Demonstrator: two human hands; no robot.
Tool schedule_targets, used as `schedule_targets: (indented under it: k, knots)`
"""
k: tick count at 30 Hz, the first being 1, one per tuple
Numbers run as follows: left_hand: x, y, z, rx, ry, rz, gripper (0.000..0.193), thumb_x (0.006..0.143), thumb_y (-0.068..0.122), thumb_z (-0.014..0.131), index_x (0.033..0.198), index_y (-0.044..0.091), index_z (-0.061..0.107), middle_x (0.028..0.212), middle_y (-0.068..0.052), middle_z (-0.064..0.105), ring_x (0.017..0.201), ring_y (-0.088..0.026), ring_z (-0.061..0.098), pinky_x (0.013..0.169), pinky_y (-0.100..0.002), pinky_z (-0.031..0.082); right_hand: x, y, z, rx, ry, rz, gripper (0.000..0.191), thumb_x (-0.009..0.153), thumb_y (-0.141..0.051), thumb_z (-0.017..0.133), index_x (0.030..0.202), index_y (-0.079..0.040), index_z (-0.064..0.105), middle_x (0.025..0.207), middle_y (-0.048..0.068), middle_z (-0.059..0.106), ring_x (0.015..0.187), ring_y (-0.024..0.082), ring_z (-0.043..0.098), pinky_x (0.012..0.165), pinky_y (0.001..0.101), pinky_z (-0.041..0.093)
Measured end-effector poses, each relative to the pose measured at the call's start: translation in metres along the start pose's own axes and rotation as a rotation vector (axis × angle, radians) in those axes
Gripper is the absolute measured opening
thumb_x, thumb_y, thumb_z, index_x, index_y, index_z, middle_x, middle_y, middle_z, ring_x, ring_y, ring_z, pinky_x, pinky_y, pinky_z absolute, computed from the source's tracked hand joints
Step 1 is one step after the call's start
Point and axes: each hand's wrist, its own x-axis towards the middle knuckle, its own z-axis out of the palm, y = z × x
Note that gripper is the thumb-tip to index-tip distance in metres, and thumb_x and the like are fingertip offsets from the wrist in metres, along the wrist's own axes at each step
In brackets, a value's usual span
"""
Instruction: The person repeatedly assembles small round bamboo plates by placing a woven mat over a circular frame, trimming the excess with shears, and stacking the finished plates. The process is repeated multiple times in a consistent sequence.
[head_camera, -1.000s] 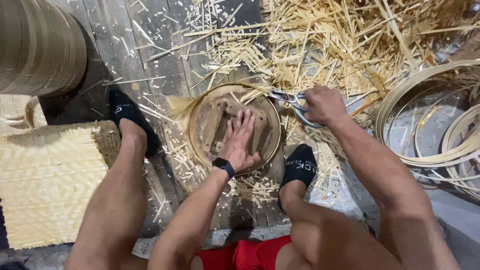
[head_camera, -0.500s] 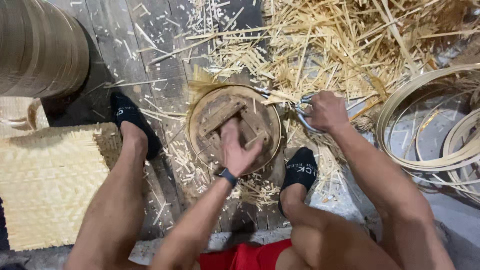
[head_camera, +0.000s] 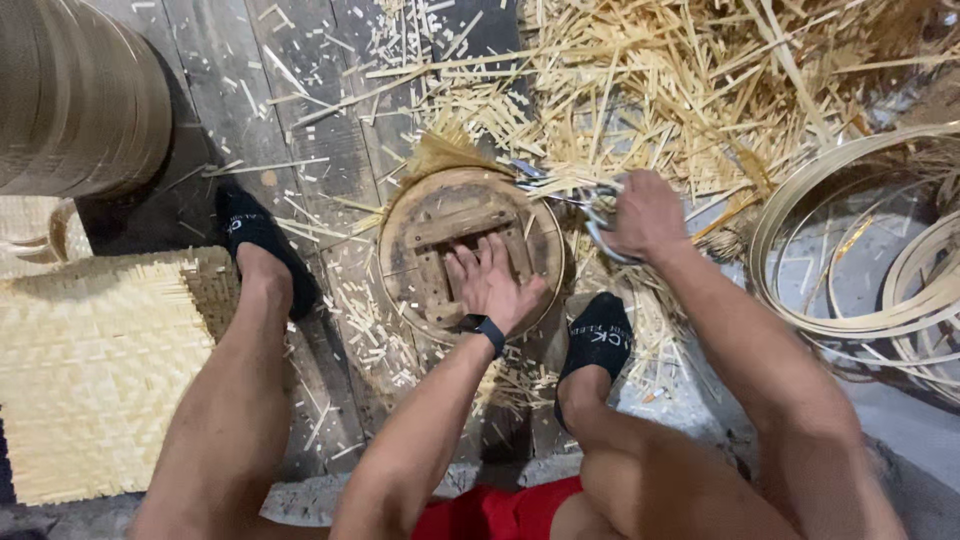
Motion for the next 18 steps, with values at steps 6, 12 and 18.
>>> schedule_targets:
  k: [6, 12, 18]
  knots:
    - [-0.001, -0.003, -0.009, -0.007, -0.035, 0.057, 0.108, 0.076, 0.062, 0.071, 0.151, -0.008, 0.034, 0.151, -0.03, 0.043, 0.141, -0.06, 0.025, 0.12, -0.066, 0.008, 0.032, -0.027, 0.004, -0.024, 0.039, -0.026, 0.042, 0.085, -0.045, 0.064, 0.087, -0.004, 0.07, 0.087, 0.013, 0.06, 0.079, 0.023, 0.058, 0.066, 0.0376, 0.055]
    - [-0.009, -0.019, -0.03, 0.082, -0.166, 0.252, 0.106, 0.072, 0.058, 0.073, 0.148, -0.006, 0.037, 0.15, -0.028, 0.045, 0.141, -0.058, 0.026, 0.121, -0.062, 0.01, 0.003, 0.004, 0.0, 0.026, -0.039, -0.006, 0.042, 0.093, -0.049, 0.059, 0.097, -0.009, 0.067, 0.087, 0.013, 0.059, 0.079, 0.024, 0.057, 0.067, 0.0386, 0.057]
    - [-0.01, -0.022, -0.033, 0.068, -0.155, 0.298, 0.104, 0.073, 0.055, 0.075, 0.149, -0.007, 0.039, 0.151, -0.028, 0.045, 0.142, -0.058, 0.027, 0.122, -0.062, 0.011, 0.034, -0.036, -0.008, -0.023, 0.032, -0.058, 0.047, 0.093, -0.049, 0.06, 0.096, -0.003, 0.065, 0.086, 0.011, 0.056, 0.079, 0.023, 0.055, 0.069, 0.0361, 0.053]
